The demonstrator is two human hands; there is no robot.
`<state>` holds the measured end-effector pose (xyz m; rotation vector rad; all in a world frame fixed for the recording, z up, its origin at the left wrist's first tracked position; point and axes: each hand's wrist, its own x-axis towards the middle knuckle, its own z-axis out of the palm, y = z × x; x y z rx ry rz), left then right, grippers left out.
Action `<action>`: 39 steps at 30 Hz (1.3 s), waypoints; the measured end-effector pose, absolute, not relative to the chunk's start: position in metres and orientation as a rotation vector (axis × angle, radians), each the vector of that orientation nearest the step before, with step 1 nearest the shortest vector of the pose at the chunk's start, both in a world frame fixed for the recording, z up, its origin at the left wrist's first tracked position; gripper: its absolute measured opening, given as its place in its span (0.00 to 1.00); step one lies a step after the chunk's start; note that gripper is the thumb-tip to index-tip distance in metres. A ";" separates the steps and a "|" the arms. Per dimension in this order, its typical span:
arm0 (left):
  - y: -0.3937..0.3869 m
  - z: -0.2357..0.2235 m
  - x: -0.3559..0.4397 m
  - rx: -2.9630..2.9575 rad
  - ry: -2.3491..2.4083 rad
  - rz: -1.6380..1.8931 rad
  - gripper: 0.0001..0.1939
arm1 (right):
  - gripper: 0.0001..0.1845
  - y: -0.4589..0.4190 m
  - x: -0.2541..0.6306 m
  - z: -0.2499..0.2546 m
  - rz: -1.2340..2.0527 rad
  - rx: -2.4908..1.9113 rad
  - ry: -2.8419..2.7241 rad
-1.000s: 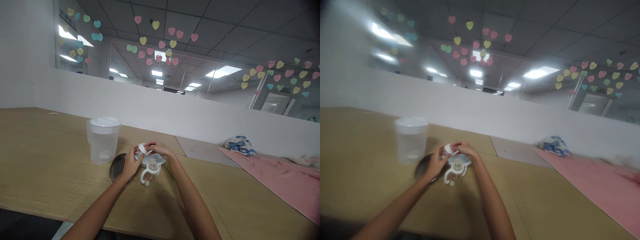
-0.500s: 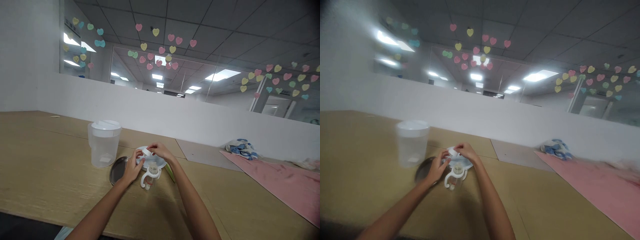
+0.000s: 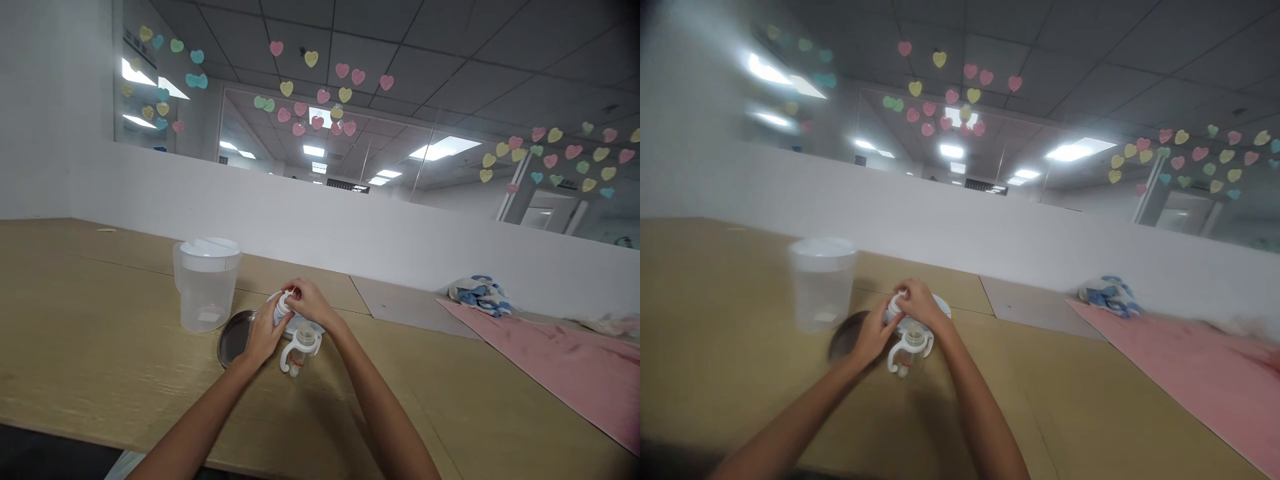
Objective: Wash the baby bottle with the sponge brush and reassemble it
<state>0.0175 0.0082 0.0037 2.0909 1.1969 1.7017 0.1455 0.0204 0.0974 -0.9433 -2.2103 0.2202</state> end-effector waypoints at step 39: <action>-0.002 0.036 0.024 1.913 1.574 1.671 0.14 | 0.14 0.025 0.142 0.099 -0.451 -1.373 -2.210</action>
